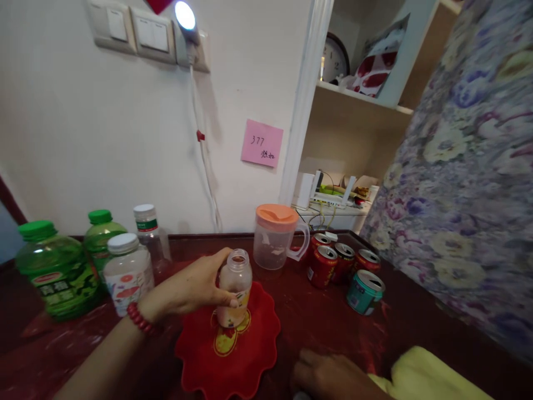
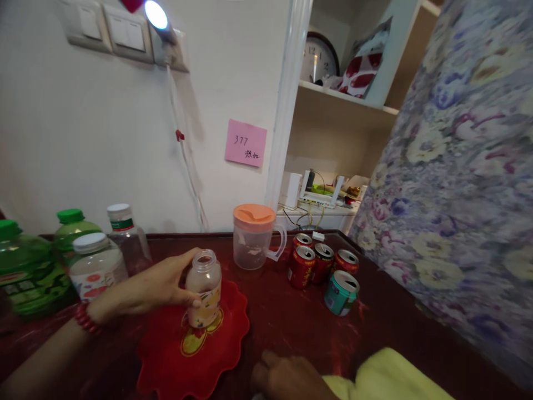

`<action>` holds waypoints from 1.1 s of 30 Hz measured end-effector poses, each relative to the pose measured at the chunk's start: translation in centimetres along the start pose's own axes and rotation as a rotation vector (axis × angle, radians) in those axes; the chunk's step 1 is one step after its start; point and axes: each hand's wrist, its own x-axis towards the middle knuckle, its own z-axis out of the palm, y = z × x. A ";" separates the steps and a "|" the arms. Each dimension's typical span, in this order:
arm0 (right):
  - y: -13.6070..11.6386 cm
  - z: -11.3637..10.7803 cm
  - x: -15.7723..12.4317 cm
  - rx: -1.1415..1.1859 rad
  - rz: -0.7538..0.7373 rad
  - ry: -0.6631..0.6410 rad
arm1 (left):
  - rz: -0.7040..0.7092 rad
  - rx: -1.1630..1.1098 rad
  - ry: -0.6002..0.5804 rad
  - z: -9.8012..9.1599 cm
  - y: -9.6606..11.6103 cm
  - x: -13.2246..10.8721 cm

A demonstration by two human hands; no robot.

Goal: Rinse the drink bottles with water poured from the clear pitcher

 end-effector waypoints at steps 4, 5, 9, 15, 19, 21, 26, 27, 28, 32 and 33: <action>-1.2 -3.8 -0.4 0.072 -0.075 0.106 | 0.038 -0.018 0.030 0.0 0.1 -0.5; -1.8 -5.2 -0.6 0.116 -0.101 0.177 | 0.047 -0.027 0.035 0.1 0.0 -0.5; -4.0 -10.3 0.1 0.505 -0.253 0.564 | 0.068 -0.023 0.060 0.1 -0.1 -0.7; -6.1 -14.5 4.6 0.353 -0.397 0.643 | 0.037 0.018 0.067 0.1 0.1 -0.9; -7.3 -15.4 6.7 0.293 -0.426 0.537 | 0.038 0.053 0.086 0.2 0.0 -0.9; -7.8 -15.6 7.3 0.275 -0.428 0.485 | 0.063 0.023 0.089 0.3 -0.2 -0.9; -8.6 -16.3 7.7 0.212 -0.427 0.399 | 0.111 -0.037 0.101 0.4 -0.6 -1.0; -8.7 -16.5 7.7 0.198 -0.422 0.390 | 0.130 -0.049 0.102 0.5 -0.6 -1.0; -8.9 -16.7 7.6 0.183 -0.418 0.383 | 0.148 -0.060 0.100 0.5 -0.7 -1.0; -9.5 -17.4 7.6 0.119 -0.409 0.345 | 0.167 -0.063 0.103 0.5 -0.7 -1.0; -9.6 -17.4 7.6 0.105 -0.405 0.338 | 0.158 -0.054 0.106 0.5 -0.7 -1.0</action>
